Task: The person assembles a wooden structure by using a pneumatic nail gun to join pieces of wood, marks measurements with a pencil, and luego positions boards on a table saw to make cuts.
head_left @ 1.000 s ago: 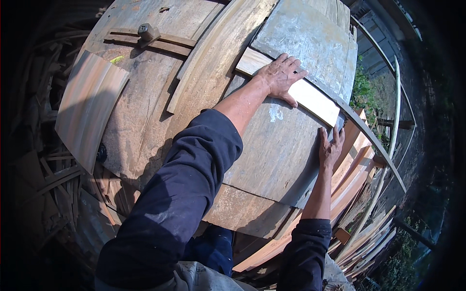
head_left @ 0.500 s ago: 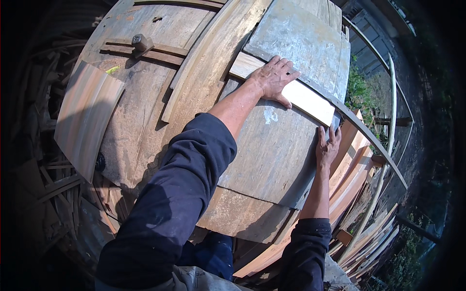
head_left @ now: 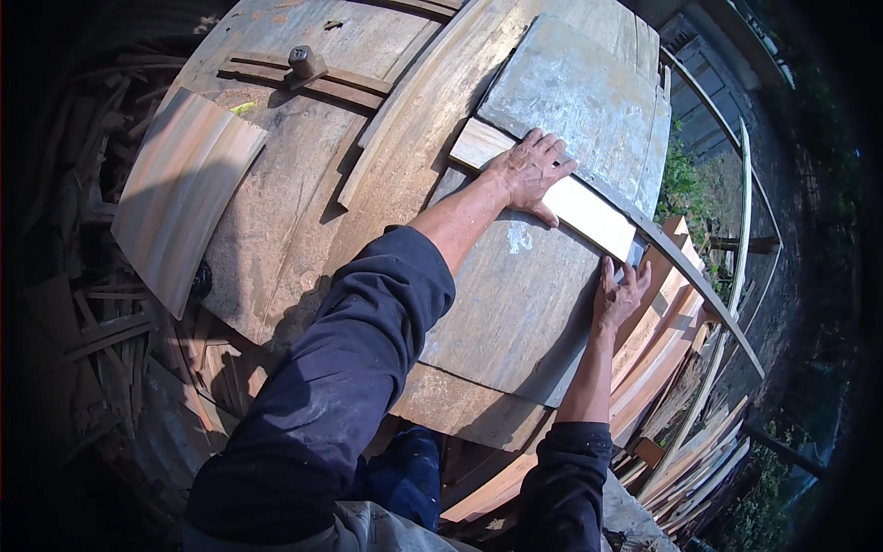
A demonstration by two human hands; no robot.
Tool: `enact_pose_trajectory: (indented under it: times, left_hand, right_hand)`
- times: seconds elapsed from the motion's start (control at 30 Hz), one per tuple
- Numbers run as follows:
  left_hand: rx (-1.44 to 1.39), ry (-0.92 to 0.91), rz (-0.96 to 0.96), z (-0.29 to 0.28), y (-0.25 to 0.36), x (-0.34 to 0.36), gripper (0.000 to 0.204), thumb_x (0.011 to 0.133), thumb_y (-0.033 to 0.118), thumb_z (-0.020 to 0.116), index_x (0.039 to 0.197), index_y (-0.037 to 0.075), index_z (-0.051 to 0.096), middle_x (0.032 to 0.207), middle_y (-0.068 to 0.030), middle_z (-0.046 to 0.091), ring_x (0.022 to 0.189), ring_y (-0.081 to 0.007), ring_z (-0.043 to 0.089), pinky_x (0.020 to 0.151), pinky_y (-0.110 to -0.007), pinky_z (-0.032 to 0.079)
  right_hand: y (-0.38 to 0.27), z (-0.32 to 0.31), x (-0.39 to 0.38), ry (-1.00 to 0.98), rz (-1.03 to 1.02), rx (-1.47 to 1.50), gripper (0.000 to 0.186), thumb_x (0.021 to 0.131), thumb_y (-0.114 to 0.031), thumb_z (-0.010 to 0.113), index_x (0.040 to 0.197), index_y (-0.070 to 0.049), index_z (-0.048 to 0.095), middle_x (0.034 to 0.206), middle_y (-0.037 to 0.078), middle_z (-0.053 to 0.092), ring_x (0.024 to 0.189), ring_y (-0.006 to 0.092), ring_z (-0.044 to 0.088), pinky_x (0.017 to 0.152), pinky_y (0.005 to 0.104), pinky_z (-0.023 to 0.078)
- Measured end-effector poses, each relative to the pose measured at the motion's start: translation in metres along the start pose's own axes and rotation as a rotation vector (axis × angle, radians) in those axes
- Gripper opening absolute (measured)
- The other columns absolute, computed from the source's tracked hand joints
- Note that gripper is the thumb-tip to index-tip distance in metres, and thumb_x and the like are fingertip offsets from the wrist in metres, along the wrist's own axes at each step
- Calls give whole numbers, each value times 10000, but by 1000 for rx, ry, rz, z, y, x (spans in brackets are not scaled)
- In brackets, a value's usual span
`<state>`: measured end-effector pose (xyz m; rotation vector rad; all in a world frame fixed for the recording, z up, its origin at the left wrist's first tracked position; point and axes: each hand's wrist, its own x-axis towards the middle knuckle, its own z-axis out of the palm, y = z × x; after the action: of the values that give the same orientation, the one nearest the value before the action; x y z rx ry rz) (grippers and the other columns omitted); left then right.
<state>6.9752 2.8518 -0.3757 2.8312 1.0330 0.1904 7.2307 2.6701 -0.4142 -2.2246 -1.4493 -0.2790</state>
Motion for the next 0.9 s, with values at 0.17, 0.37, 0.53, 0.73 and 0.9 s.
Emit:
enact_pose_trajectory:
  times: [0.17,0.37,0.53,0.73,0.9]
  left_hand:
    - [-7,-32,-5,-6,0,-4,1153,656,847,625,1515,122,369,1523,-231,358,1459,-395,262,1224,-528,138]
    - [-2,-41,-11,-4,3,-5,1162,665,854,611,1525,117,349,1535,-227,346,1469,-389,245,1226,-526,137]
    - [10,-60,-14,-6,2,-6,1155,670,844,621,1523,114,349,1541,-227,338,1471,-394,239,1226,-526,137]
    - [2,-46,-9,-7,1,-6,1146,670,832,636,1516,109,361,1535,-235,341,1468,-396,242,1223,-530,141]
    - [-13,-52,10,-11,0,-3,1136,667,819,654,1507,106,376,1528,-245,342,1458,-400,260,1219,-537,156]
  right_hand:
    - [-20,-3,2,-57,108,-104,592,810,-377,785,1290,-66,631,1209,177,606,1094,366,565,946,471,464]
    - [-10,4,4,-59,-21,73,494,874,-234,728,1299,-24,592,1116,181,636,1067,357,576,948,439,450]
    - [-7,7,5,-22,-58,74,420,883,-233,735,1219,-6,628,1059,187,645,1009,347,615,891,434,481]
    - [-12,5,8,-29,-33,89,430,879,-254,742,1220,-14,633,1052,182,655,995,347,624,876,425,493]
    - [-14,0,4,-59,58,183,447,856,-224,755,1228,-9,631,1086,176,654,1031,335,613,910,424,484]
